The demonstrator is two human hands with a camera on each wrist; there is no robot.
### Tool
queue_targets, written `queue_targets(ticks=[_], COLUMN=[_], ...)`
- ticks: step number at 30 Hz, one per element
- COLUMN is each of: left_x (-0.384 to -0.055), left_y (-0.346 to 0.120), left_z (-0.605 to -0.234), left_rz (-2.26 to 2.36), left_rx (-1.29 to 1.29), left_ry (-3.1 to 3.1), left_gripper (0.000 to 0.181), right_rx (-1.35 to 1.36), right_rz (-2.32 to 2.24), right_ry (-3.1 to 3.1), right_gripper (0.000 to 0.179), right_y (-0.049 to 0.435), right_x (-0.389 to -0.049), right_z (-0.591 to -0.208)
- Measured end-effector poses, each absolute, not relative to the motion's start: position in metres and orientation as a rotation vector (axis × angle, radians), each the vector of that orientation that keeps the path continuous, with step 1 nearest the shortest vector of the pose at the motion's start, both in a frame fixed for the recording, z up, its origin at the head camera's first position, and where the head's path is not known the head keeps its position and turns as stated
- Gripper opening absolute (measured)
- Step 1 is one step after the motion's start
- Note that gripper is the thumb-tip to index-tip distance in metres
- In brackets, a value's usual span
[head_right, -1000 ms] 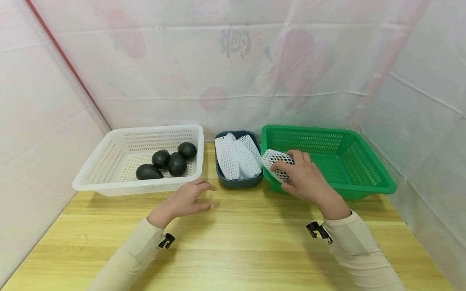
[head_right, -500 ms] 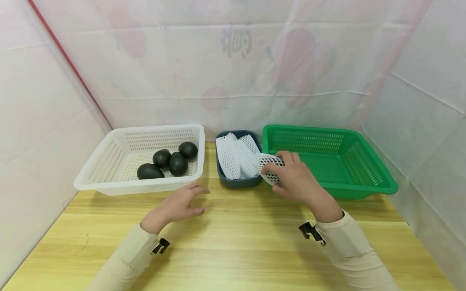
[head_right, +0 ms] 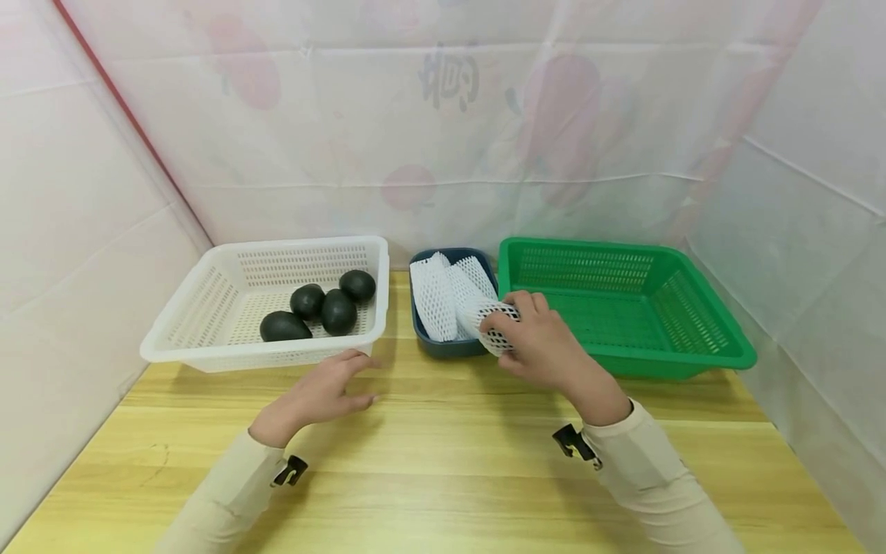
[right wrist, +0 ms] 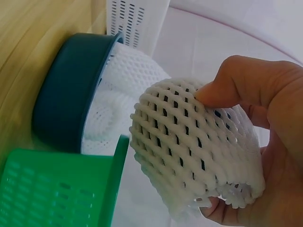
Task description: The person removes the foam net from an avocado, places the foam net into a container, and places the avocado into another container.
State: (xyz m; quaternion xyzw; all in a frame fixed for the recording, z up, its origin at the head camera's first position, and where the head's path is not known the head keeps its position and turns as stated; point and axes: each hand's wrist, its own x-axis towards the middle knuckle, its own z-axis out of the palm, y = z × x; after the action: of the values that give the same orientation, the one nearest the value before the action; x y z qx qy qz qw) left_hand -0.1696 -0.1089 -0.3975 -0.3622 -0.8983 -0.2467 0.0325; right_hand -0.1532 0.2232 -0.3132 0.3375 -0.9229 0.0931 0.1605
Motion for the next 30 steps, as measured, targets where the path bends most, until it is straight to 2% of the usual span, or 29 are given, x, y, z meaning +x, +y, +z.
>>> queue_targets(ticks=[11,30], left_x=[-0.169,-0.168], left_y=[-0.118,-0.137], left_z=[-0.4,-0.408], left_rz=[-0.746,-0.725], left_rx=[-1.063,-1.046], left_ry=[-2.797,-2.762], left_gripper=[0.045,0.046], right_rx=[1.036,1.237], right_rz=[0.215,0.387], right_ry=[-2.528,-2.421], right_gripper=[0.036,0.044], right_y=[0.212,0.193], right_x=[-0.156,-0.158], right_z=[-0.321,-0.352])
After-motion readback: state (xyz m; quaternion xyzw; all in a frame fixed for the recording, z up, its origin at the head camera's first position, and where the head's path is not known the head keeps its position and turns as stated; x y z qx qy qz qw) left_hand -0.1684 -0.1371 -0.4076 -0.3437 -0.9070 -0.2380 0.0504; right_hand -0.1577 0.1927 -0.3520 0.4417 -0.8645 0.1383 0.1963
